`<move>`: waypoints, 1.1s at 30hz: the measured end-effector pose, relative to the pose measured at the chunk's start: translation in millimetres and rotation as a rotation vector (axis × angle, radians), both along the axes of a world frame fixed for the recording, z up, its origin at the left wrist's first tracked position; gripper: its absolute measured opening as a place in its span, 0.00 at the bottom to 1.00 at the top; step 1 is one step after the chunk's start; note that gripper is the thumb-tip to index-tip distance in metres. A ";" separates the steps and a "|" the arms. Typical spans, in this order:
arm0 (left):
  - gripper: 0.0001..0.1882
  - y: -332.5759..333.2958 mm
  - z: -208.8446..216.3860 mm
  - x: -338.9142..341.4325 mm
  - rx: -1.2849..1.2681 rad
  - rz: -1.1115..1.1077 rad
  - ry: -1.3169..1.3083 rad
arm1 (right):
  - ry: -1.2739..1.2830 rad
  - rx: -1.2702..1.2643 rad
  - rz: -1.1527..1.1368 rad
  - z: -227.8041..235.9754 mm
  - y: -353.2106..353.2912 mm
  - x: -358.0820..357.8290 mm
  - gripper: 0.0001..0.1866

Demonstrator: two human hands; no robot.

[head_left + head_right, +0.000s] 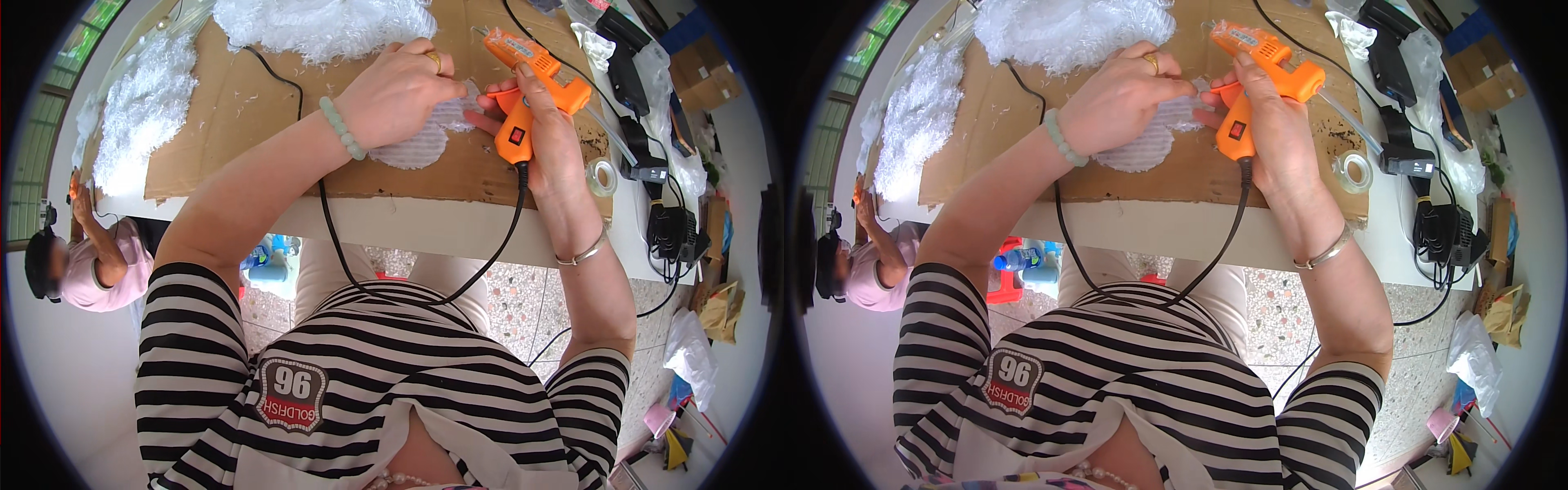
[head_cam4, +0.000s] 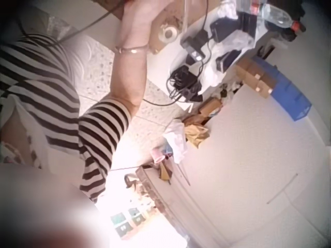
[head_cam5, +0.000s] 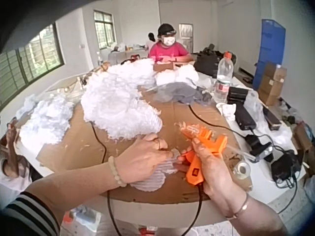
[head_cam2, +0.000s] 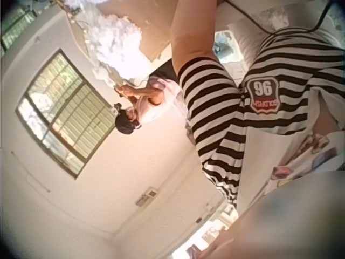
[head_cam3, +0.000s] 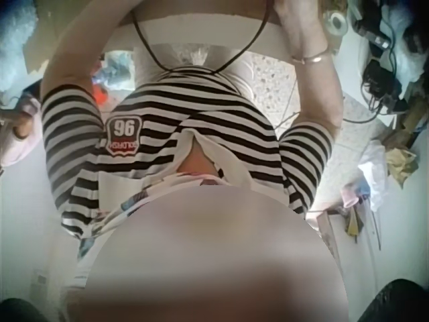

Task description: Use a glue gun to attach fluffy white cotton-like material onto a large piece of cardboard to create a craft item.

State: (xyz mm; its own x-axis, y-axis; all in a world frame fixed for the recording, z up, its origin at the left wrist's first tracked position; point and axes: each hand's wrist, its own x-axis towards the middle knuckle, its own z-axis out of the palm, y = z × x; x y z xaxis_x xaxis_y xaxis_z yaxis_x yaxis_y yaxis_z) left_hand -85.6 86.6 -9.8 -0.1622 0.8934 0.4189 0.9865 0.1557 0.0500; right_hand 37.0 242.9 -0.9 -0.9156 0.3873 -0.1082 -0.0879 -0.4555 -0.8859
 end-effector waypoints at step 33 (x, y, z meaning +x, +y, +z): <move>0.08 -31.4 7.3 -37.9 0.104 0.175 -0.714 | 0.061 0.194 0.015 9.6 -5.8 -49.7 0.14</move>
